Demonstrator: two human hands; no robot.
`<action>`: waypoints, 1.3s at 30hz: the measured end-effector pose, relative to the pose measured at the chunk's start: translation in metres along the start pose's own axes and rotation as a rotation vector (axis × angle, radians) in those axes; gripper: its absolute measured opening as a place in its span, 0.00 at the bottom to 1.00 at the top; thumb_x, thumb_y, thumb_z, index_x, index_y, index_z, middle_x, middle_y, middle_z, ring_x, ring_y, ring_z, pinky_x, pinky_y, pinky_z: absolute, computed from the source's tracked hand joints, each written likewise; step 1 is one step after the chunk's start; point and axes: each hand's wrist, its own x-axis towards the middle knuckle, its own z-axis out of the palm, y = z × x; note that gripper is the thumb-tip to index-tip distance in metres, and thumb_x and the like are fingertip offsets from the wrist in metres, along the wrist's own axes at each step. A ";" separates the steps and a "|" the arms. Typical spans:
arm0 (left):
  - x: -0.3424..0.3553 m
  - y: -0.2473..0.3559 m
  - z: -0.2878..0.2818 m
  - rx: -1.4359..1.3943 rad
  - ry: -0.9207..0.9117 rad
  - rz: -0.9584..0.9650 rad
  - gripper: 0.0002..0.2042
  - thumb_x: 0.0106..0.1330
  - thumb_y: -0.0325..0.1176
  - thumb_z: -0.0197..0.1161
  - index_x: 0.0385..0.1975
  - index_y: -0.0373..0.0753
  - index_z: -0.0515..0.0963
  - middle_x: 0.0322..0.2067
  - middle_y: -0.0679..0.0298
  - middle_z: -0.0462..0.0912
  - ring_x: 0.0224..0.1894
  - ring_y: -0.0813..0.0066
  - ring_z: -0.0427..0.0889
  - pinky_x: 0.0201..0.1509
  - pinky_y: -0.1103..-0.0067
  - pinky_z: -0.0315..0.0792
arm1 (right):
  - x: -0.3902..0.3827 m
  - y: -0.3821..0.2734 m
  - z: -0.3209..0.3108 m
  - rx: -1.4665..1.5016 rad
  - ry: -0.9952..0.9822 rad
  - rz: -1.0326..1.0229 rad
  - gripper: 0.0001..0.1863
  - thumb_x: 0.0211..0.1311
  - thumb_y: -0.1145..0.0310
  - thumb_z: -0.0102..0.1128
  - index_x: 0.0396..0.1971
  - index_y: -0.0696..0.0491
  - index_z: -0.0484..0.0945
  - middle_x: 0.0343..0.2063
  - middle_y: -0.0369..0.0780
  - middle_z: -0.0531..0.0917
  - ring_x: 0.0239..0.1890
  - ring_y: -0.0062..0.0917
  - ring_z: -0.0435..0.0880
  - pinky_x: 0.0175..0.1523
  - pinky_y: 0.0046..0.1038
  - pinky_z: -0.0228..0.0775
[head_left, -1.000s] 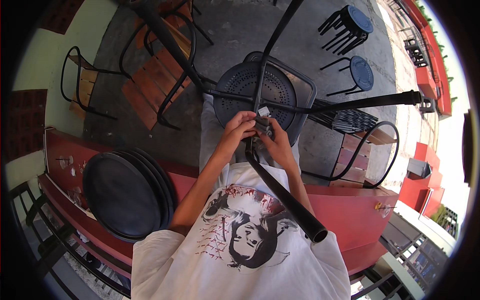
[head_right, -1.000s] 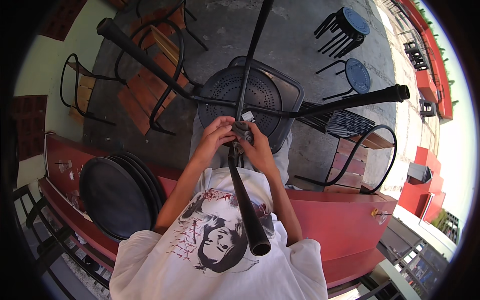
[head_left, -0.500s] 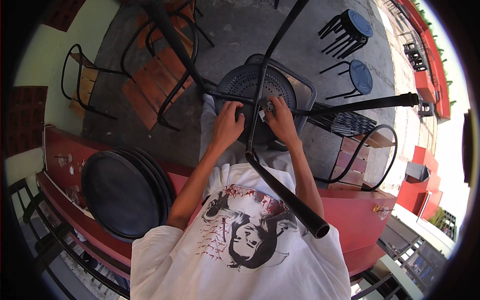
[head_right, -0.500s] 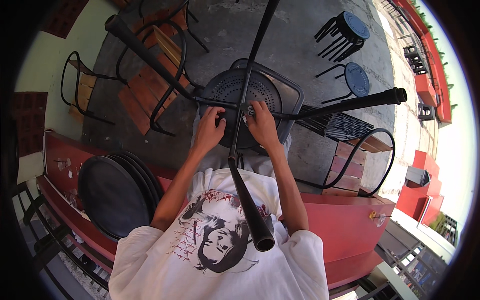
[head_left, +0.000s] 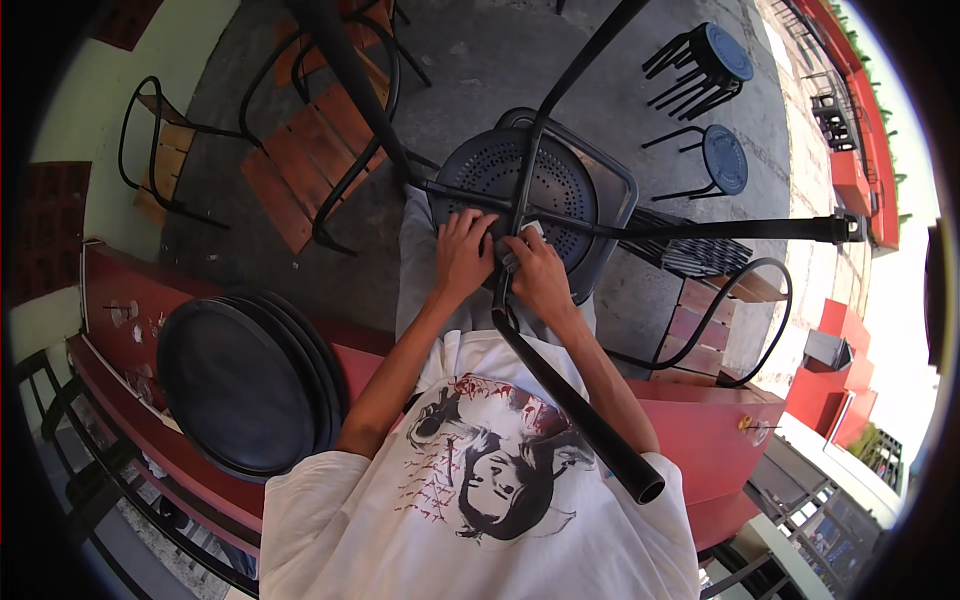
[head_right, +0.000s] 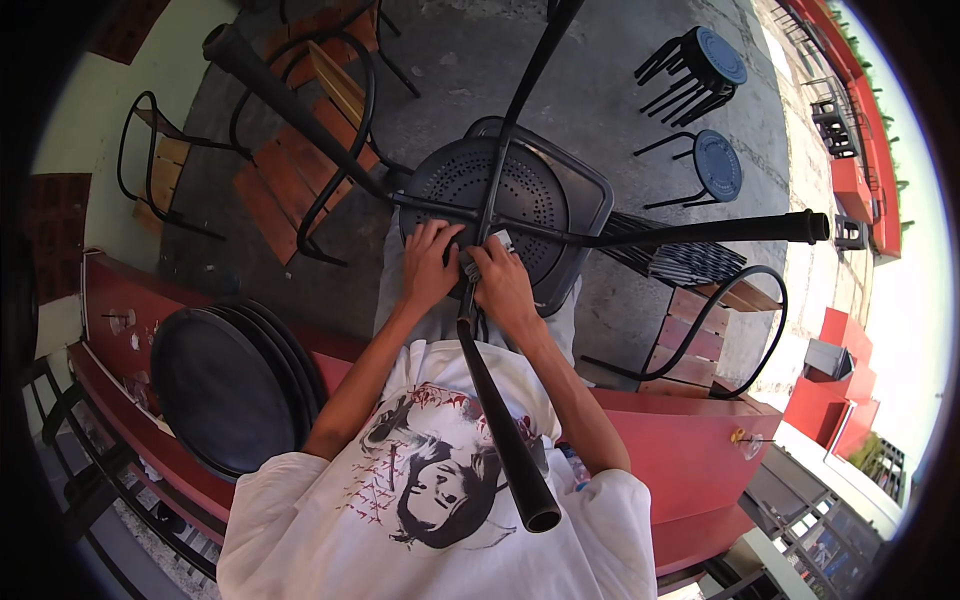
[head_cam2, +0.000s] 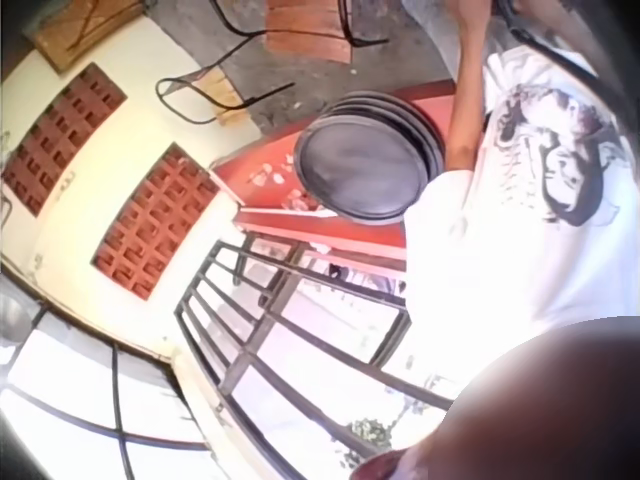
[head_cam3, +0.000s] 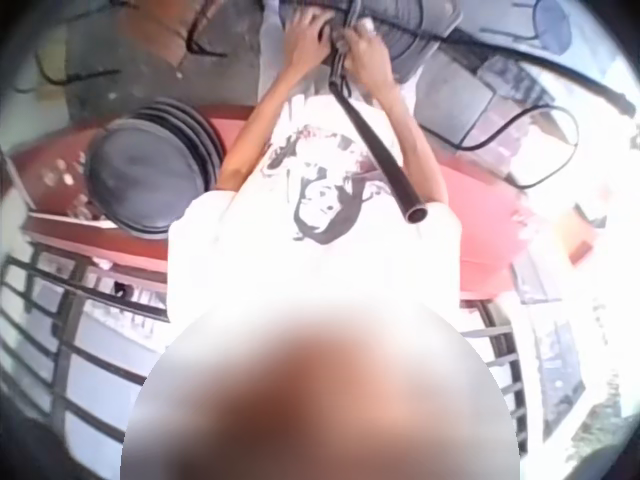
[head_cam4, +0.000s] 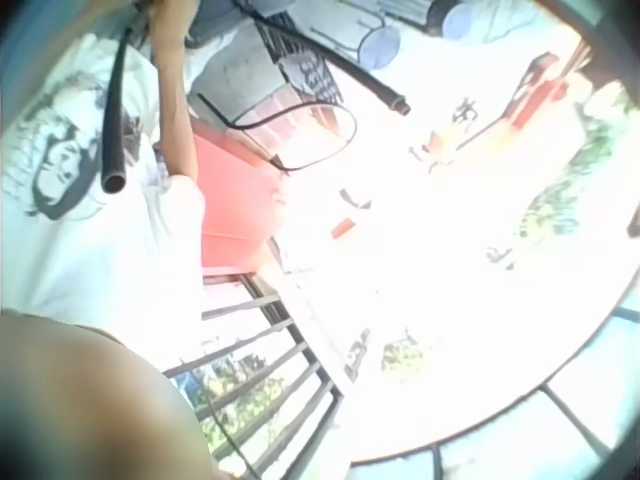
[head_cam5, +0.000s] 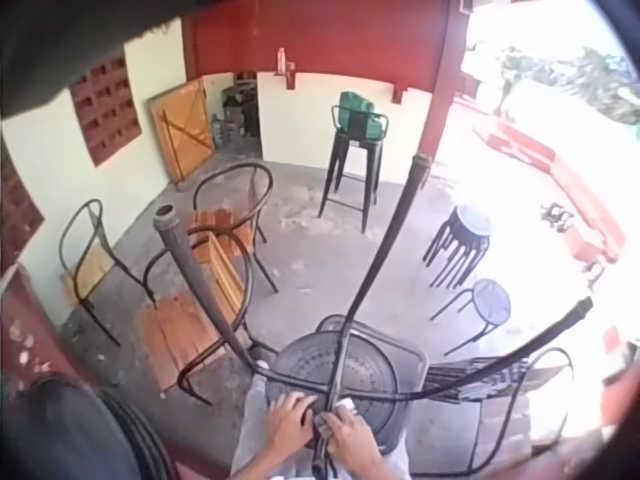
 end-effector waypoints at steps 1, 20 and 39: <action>0.002 -0.002 0.002 -0.001 -0.001 0.003 0.18 0.59 0.22 0.65 0.51 0.39 0.83 0.45 0.59 0.79 0.50 0.56 0.78 0.51 0.66 0.69 | 0.002 0.001 -0.002 0.012 -0.020 0.004 0.26 0.49 0.85 0.57 0.51 0.56 0.81 0.43 0.48 0.78 0.41 0.52 0.82 0.48 0.48 0.75; 0.003 0.000 0.008 0.055 0.087 -0.012 0.15 0.60 0.26 0.64 0.48 0.42 0.85 0.42 0.63 0.79 0.46 0.58 0.79 0.47 0.66 0.70 | 0.006 0.001 -0.006 0.208 0.093 0.191 0.27 0.53 0.85 0.55 0.57 0.57 0.79 0.48 0.49 0.78 0.49 0.53 0.81 0.53 0.46 0.75; 0.005 0.000 0.008 0.066 0.113 -0.022 0.15 0.60 0.26 0.64 0.47 0.43 0.85 0.41 0.63 0.79 0.46 0.58 0.78 0.48 0.66 0.69 | -0.025 -0.006 -0.004 0.233 0.055 0.115 0.25 0.54 0.83 0.57 0.55 0.56 0.80 0.45 0.49 0.79 0.45 0.53 0.83 0.49 0.47 0.76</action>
